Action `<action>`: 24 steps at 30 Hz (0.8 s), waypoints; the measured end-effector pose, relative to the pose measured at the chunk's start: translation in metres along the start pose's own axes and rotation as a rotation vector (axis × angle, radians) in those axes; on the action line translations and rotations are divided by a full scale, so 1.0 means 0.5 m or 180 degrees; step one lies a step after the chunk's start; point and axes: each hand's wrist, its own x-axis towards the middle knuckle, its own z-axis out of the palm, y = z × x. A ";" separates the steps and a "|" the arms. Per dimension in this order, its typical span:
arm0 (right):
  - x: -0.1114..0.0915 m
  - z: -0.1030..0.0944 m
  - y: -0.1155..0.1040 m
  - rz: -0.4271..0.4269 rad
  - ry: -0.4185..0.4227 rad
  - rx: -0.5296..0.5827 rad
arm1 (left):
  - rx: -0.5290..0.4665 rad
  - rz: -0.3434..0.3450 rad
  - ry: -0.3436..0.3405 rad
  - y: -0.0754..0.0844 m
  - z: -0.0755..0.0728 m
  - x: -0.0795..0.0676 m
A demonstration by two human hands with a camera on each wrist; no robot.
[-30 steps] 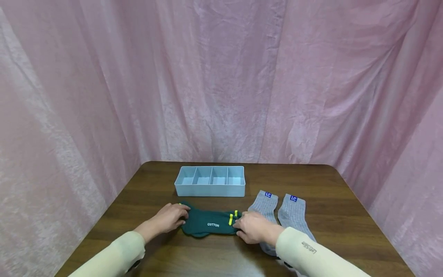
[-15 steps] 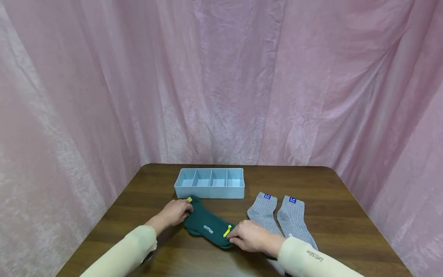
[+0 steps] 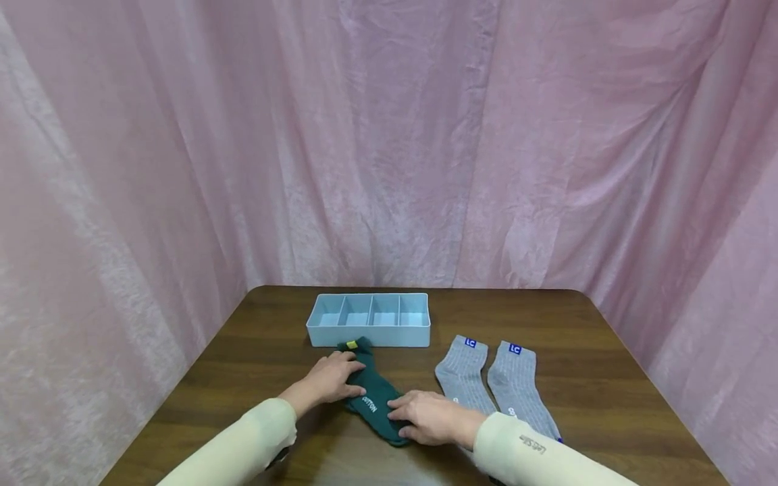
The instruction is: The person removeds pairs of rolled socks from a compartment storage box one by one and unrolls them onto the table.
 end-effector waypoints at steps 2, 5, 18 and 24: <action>-0.004 0.005 -0.005 0.0001 0.0077 0.0028 | -0.0059 0.0089 -0.0066 0.002 -0.004 0.008; -0.010 0.013 -0.014 -0.0025 0.0246 -0.0004 | -0.0143 0.0184 -0.0182 0.010 -0.014 0.020; -0.015 0.027 -0.033 0.0031 0.0395 0.0055 | -0.0189 0.0353 -0.0585 0.063 -0.023 0.082; -0.016 0.024 -0.035 0.0109 0.0342 0.0120 | -0.0361 0.0203 -0.0652 0.078 -0.020 0.096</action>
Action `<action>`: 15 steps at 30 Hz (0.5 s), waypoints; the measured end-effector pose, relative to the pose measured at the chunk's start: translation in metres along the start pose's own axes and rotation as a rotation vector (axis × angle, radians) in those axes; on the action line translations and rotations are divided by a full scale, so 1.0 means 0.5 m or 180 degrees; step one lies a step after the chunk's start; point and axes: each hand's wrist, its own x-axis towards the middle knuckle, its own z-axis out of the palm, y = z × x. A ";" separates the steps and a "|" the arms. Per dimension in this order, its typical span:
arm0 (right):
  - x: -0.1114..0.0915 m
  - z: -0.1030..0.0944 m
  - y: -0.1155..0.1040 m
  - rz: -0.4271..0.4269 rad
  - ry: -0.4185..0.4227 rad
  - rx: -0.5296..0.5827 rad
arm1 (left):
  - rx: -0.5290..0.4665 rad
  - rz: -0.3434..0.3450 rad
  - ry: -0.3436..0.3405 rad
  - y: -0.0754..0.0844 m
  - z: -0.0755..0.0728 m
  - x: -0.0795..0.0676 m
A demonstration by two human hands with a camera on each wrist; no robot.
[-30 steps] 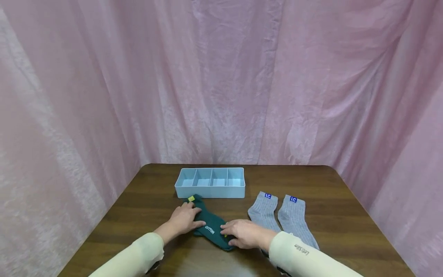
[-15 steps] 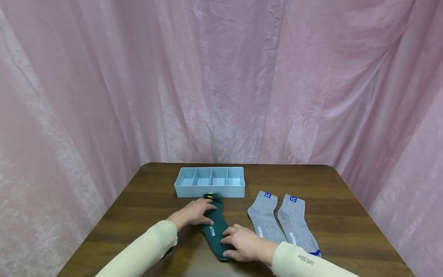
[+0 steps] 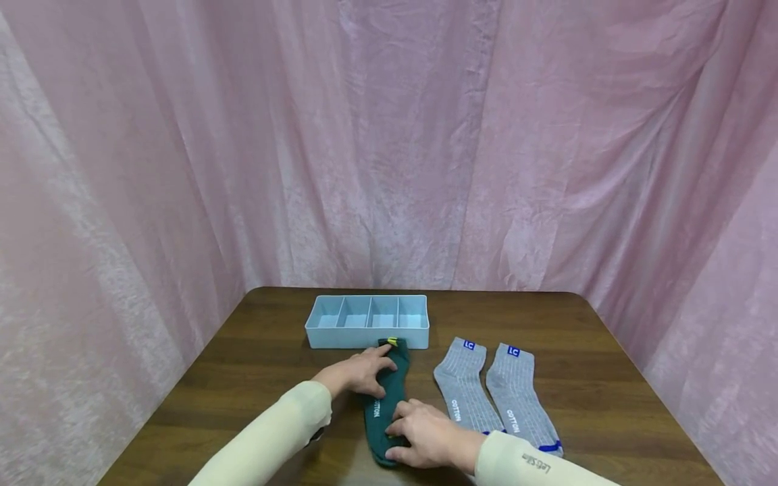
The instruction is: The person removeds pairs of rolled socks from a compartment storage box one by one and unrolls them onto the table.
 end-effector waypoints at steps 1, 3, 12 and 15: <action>0.000 -0.001 0.000 0.0012 -0.0008 0.0005 | -0.0015 -0.0019 0.0004 0.002 0.000 0.003; -0.001 -0.002 0.000 0.0027 -0.0015 -0.0007 | -0.0028 -0.0051 0.0014 0.005 -0.001 0.008; -0.001 0.001 -0.004 -0.0003 0.0072 -0.0066 | -0.0136 -0.0171 -0.0046 0.014 -0.008 0.041; -0.002 0.004 -0.005 0.0009 0.0096 -0.0070 | -0.0065 -0.0175 -0.0016 0.011 -0.009 0.051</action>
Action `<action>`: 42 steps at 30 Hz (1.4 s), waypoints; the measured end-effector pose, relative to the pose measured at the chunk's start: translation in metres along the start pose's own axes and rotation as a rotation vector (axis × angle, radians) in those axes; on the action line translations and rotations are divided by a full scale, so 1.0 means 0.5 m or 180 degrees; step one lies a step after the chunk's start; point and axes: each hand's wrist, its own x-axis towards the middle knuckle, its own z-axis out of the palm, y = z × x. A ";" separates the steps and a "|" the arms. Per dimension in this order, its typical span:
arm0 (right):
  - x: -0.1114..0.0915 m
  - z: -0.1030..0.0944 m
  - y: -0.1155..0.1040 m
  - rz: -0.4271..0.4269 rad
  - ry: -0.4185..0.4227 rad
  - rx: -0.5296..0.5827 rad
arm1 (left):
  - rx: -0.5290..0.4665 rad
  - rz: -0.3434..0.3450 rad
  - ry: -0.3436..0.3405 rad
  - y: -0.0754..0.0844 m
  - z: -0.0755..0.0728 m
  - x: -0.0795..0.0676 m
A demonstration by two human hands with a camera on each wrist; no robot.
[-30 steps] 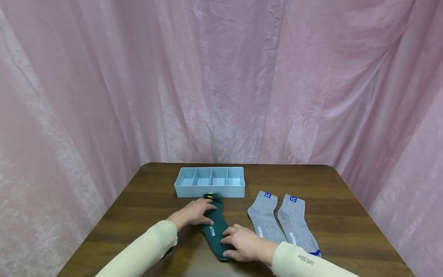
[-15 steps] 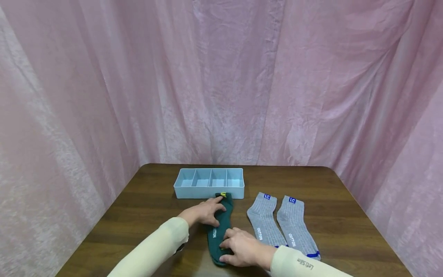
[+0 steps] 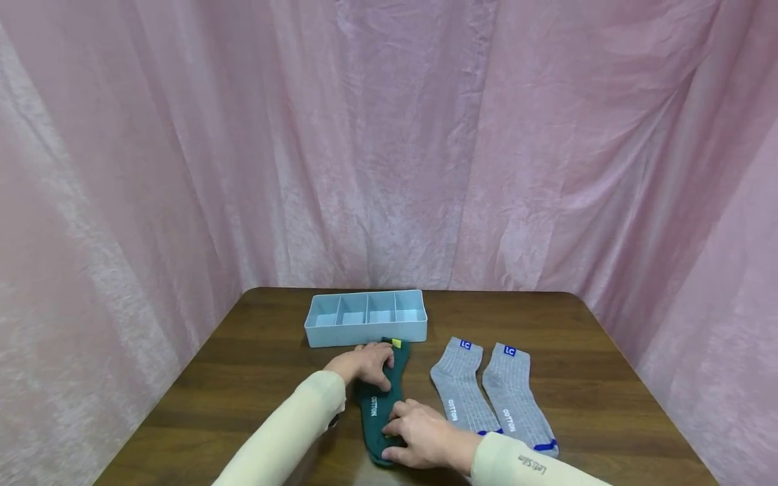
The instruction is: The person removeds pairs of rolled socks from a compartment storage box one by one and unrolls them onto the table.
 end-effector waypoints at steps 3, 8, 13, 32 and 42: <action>0.002 0.001 -0.001 0.0078 -0.0038 0.0042 | 0.0030 0.0050 0.0084 -0.006 0.005 0.002; 0.005 -0.010 -0.003 0.0287 -0.0117 0.0287 | 0.0012 0.0270 0.0312 -0.019 0.016 -0.014; 0.006 -0.022 0.001 0.0442 0.0133 0.0385 | -0.0295 0.0305 0.0617 -0.048 0.015 -0.048; -0.001 -0.019 0.038 0.0854 0.0391 -0.0138 | -0.0634 0.0237 0.0833 -0.128 0.024 -0.117; -0.008 -0.001 0.040 0.0865 0.0403 -0.0129 | -0.0567 0.0156 0.0805 -0.134 0.036 -0.122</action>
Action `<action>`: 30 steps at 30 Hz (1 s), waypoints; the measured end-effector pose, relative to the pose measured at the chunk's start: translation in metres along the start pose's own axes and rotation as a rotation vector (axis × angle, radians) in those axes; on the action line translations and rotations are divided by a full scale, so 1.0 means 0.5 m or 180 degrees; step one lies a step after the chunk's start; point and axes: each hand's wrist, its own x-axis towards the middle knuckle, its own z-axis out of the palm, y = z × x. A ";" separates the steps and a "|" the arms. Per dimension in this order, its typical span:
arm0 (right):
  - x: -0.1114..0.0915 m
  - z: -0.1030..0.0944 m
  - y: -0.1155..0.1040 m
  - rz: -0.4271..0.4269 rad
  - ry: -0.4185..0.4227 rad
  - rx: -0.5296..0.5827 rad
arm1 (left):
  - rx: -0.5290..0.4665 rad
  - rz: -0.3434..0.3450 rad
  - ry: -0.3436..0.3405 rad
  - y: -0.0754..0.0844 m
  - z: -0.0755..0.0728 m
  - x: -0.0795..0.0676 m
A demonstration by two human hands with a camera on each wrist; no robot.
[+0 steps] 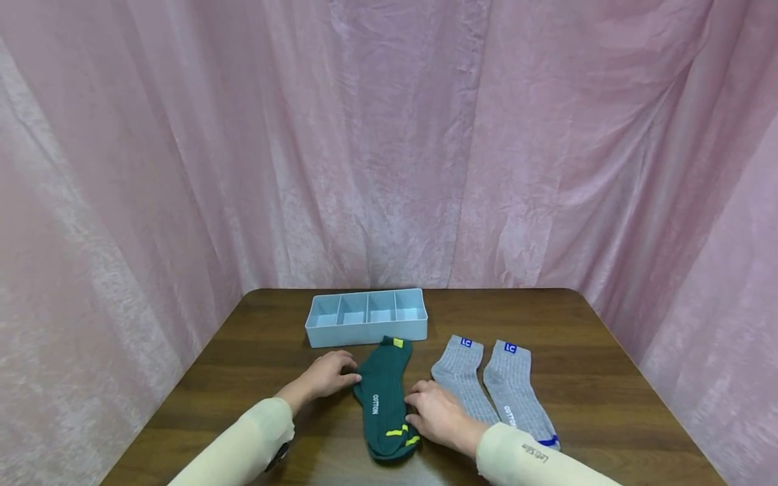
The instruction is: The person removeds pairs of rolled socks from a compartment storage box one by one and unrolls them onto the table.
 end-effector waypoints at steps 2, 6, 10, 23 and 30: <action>-0.002 0.001 0.001 -0.0001 0.0045 0.0059 | 0.0021 0.0033 0.0031 0.000 0.002 0.001; -0.005 0.006 0.005 0.0049 0.0089 0.0171 | 0.0033 0.0072 0.0119 0.000 0.007 0.004; -0.007 0.010 0.006 0.0095 0.0089 0.0205 | 0.0039 0.0083 0.0195 -0.001 0.012 0.009; -0.008 0.005 0.006 -0.0125 0.0083 0.0023 | -0.0172 0.0053 0.0337 0.005 0.014 0.016; -0.009 0.005 0.007 -0.0103 0.0007 0.0027 | -0.0628 -0.0170 0.0200 0.003 -0.005 0.009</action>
